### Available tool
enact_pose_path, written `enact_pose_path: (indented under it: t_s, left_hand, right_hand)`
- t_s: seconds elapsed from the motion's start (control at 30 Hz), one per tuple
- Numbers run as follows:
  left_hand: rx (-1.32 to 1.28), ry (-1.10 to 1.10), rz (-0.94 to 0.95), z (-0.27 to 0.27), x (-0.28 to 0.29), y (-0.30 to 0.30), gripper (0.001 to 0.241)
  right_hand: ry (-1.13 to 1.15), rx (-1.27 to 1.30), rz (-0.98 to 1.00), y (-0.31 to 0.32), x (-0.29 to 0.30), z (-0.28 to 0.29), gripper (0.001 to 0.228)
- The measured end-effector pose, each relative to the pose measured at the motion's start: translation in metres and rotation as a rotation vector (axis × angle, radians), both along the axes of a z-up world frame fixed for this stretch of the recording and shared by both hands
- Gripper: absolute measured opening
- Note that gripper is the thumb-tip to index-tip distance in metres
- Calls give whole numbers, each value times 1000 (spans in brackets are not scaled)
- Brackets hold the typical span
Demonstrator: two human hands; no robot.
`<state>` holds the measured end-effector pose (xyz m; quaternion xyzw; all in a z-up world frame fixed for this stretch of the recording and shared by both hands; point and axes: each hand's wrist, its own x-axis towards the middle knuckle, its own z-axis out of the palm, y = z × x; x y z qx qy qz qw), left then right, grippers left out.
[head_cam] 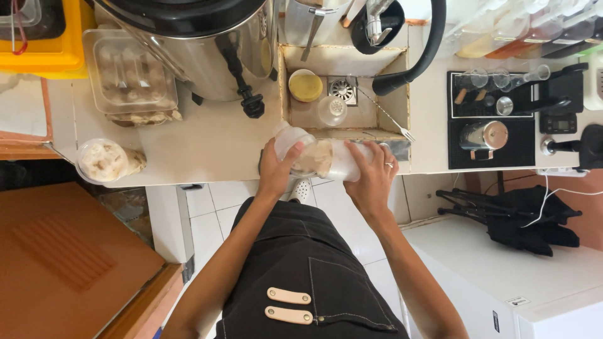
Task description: Preparing iced beverages by shaking ingredients and pouring them into cups with toppings.
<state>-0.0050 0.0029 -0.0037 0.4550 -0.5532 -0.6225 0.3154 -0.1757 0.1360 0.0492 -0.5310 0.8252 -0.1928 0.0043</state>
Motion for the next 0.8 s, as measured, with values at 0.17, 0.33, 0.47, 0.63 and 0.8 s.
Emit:
enact_pose_path:
  t_s: [0.17, 0.33, 0.47, 0.63, 0.8]
  left_hand:
    - [7, 37, 54, 6, -2, -2, 62]
    - [37, 96, 47, 3, -4, -3, 60]
    - [76, 133, 53, -3, -5, -4, 59]
    - [101, 182, 70, -3, -5, -5, 60]
    - [142, 195, 78, -3, -5, -6, 62]
  right_hand:
    - [-21, 2, 1, -1, 0, 6, 83]
    - [-4, 13, 9, -1, -2, 6, 85]
    - [15, 27, 29, -1, -2, 6, 86]
    - [9, 45, 27, -1, -2, 7, 88]
    - [44, -4, 41, -3, -5, 8, 85]
